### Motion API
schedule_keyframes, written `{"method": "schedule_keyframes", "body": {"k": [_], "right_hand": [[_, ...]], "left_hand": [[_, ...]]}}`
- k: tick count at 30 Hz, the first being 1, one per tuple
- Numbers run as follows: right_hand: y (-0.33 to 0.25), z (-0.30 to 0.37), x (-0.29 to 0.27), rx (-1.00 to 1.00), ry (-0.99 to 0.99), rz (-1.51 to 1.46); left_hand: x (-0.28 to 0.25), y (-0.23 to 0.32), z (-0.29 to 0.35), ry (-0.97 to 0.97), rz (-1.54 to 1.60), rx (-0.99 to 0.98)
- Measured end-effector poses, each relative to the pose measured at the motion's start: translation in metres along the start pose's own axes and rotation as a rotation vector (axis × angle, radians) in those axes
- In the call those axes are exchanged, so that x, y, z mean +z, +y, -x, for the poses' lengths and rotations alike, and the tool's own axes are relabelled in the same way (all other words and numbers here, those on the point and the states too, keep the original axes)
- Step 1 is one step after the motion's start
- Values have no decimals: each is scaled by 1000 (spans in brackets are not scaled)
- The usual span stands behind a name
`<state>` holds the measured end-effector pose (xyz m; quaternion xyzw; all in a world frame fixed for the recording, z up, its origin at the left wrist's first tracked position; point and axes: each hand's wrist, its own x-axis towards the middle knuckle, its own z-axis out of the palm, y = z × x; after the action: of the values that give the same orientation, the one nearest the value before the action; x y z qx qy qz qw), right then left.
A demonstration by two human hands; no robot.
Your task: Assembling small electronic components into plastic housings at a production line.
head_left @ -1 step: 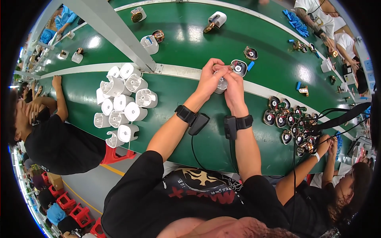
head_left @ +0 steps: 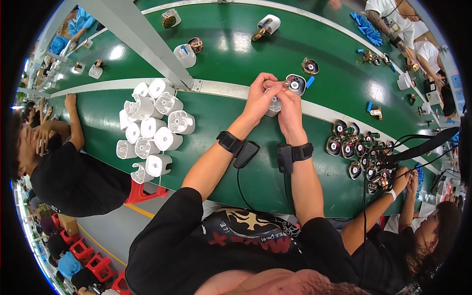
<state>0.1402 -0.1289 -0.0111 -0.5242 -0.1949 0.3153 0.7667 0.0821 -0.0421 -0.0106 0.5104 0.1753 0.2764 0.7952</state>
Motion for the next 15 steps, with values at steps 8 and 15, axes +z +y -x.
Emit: {"method": "schedule_keyframes", "body": {"k": [8, 15], "right_hand": [[-3, 0, 2, 57, 19, -108], [-3, 1, -3, 71, -28, -77]], "left_hand": [[-2, 0, 1, -18, 29, -42], [4, 2, 4, -8, 32, -27]]}}
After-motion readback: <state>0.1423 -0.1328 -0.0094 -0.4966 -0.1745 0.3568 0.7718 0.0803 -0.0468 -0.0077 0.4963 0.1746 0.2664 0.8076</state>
